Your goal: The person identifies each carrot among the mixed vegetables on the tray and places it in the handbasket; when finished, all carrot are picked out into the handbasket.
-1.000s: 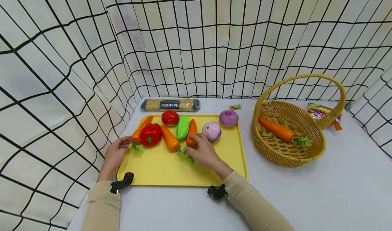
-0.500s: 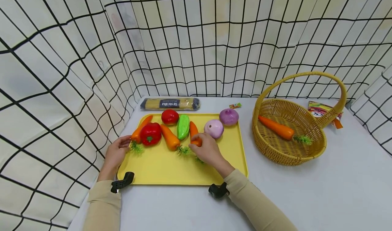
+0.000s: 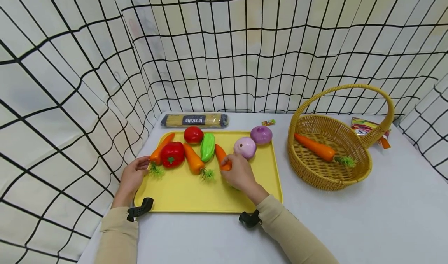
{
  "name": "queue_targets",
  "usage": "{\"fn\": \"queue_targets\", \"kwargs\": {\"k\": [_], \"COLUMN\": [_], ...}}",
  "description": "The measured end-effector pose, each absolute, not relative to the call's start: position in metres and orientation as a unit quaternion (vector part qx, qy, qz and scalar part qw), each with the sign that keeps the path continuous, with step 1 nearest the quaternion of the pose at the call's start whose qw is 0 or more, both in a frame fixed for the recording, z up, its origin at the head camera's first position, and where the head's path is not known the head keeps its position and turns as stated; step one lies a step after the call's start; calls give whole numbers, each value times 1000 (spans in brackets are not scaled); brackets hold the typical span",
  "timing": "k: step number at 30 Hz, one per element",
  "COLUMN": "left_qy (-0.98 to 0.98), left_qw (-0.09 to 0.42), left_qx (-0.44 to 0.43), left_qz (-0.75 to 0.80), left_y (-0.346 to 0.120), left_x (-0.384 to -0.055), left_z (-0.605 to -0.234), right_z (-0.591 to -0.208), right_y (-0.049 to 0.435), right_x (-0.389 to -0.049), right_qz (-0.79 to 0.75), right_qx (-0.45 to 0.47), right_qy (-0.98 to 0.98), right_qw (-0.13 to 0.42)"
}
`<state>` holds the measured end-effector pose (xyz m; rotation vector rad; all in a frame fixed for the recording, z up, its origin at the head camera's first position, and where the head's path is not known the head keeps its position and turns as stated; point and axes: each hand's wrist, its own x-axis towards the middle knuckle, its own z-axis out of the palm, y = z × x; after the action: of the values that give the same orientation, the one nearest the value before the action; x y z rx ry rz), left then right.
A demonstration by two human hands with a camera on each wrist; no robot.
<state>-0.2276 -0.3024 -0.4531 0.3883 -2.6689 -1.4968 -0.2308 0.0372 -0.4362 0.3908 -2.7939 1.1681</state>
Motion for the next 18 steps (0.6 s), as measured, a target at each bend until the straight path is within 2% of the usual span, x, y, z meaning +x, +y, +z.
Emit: {"fn": "queue_targets", "kwargs": {"k": [5,18], "left_qy": [-864,-867], "left_qw": [23,26], "left_qx": [134,124], "left_qz": [-485,-481], "left_y": [-301,-301], "left_x": [-227,-227], "left_z": [-454,-452], "right_z": [-429,-407], "right_y": [41,62], "right_x": [-229,-238], "right_qz": [413,457], "right_qx": [96,48], "right_qy": [-905,-885], "right_qw": [35,82]}}
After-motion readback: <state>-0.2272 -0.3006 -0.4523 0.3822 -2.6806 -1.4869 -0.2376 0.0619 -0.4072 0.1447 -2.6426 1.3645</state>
